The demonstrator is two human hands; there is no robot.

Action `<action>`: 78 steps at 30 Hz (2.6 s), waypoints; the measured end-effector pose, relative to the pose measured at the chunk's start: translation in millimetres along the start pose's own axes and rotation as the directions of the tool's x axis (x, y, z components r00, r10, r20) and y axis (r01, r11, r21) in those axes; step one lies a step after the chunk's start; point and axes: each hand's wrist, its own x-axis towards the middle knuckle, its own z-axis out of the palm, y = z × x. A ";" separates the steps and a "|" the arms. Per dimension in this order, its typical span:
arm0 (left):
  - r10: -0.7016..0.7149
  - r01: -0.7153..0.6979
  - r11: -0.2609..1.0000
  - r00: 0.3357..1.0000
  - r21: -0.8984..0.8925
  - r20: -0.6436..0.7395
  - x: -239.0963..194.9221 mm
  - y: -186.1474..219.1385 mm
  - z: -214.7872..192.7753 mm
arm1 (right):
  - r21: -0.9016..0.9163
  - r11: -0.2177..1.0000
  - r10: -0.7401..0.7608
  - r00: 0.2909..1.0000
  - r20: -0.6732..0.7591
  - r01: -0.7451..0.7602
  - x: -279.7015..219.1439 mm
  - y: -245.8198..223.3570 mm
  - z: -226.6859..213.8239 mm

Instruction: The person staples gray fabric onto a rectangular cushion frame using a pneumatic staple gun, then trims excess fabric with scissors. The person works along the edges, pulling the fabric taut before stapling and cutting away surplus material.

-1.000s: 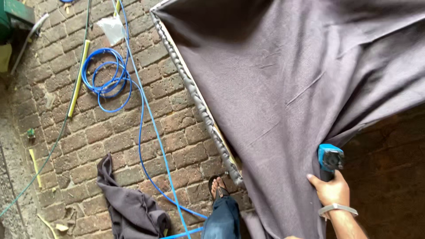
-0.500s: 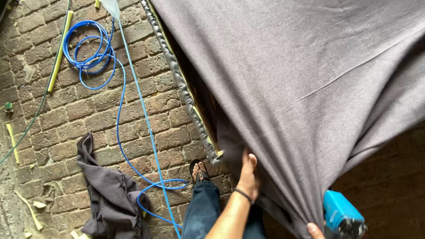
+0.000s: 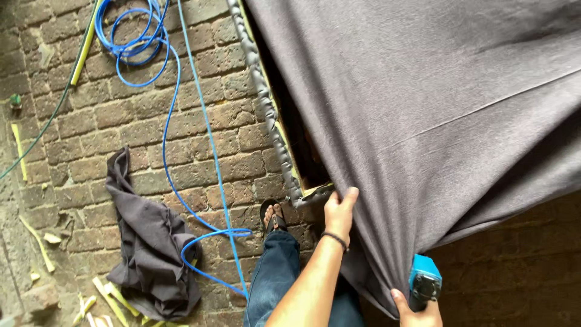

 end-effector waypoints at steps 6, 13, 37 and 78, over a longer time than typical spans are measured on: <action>0.063 -0.045 0.994 0.980 0.096 -0.187 25.2 -31.9 -47.5 | -0.038 0.997 0.066 0.997 0.045 -0.064 9.1 -20.7 -19.9; 0.007 0.005 0.999 0.963 0.045 -0.268 31.2 -40.4 -50.0 | 0.188 0.982 -0.011 0.994 -0.112 0.032 70.9 -10.1 -81.1; 0.099 -0.099 0.995 0.985 -0.005 0.140 11.5 -48.5 -74.2 | -0.261 0.706 -0.575 0.748 0.331 0.658 6.2 -333.6 81.6; -0.203 0.196 0.978 0.801 -0.074 -0.564 52.3 -17.5 -75.3 | -0.123 0.451 -0.619 0.409 0.671 0.884 55.3 -363.1 56.4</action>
